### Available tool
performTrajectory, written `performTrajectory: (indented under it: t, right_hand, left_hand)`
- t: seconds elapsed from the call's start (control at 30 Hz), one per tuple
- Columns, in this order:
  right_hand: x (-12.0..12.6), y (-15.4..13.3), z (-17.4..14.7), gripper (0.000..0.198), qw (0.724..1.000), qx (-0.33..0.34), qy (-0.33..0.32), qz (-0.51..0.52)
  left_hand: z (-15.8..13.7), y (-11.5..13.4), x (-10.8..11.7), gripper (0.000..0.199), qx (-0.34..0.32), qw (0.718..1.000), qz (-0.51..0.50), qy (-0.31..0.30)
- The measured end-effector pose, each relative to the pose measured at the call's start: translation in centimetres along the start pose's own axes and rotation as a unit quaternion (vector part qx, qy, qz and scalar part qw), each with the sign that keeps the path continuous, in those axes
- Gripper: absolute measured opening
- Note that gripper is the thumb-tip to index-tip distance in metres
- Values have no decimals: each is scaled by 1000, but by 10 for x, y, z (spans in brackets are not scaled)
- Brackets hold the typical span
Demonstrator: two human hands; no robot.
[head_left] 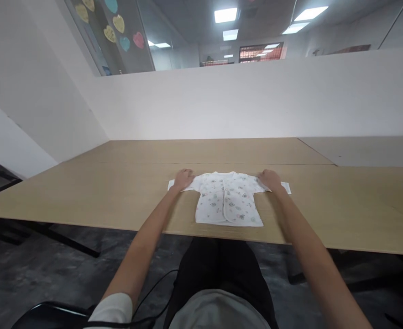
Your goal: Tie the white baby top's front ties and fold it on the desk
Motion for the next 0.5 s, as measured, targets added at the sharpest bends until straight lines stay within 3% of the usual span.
performTrajectory:
  t: [0.1, 0.2, 0.27, 0.37, 0.5]
  right_hand:
    - [-14, 16, 6, 37, 992, 62, -29, -110]
    - [-16, 17, -2, 38, 975, 131, -61, -167]
    - [-2, 13, -8, 38, 965, 158, -83, -192]
    - [60, 12, -12, 32, 965, 141, -6, -222]
    - [155, 21, -33, 44, 947, 98, 236, -195]
  left_hand:
    - [-1, -25, -7, 32, 15, 997, 54, -51]
    - [-5, -18, -10, 26, -26, 991, 91, -93]
    - [-3, -6, 6, 28, -42, 987, 114, -100]
    - [8, 19, 66, 35, -47, 989, 138, -35]
    - [4, 47, 159, 44, -74, 972, 163, 149]
Point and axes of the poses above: each hand's wrist, its own z-axis towards the middle knuckle, its own x-axis out of the back of the hand, y = z × x, the point moved 9 cm from there along z, towards the middle knuckle, and after that the axes turned 4 degrees about -z, right-handed, at the moved point
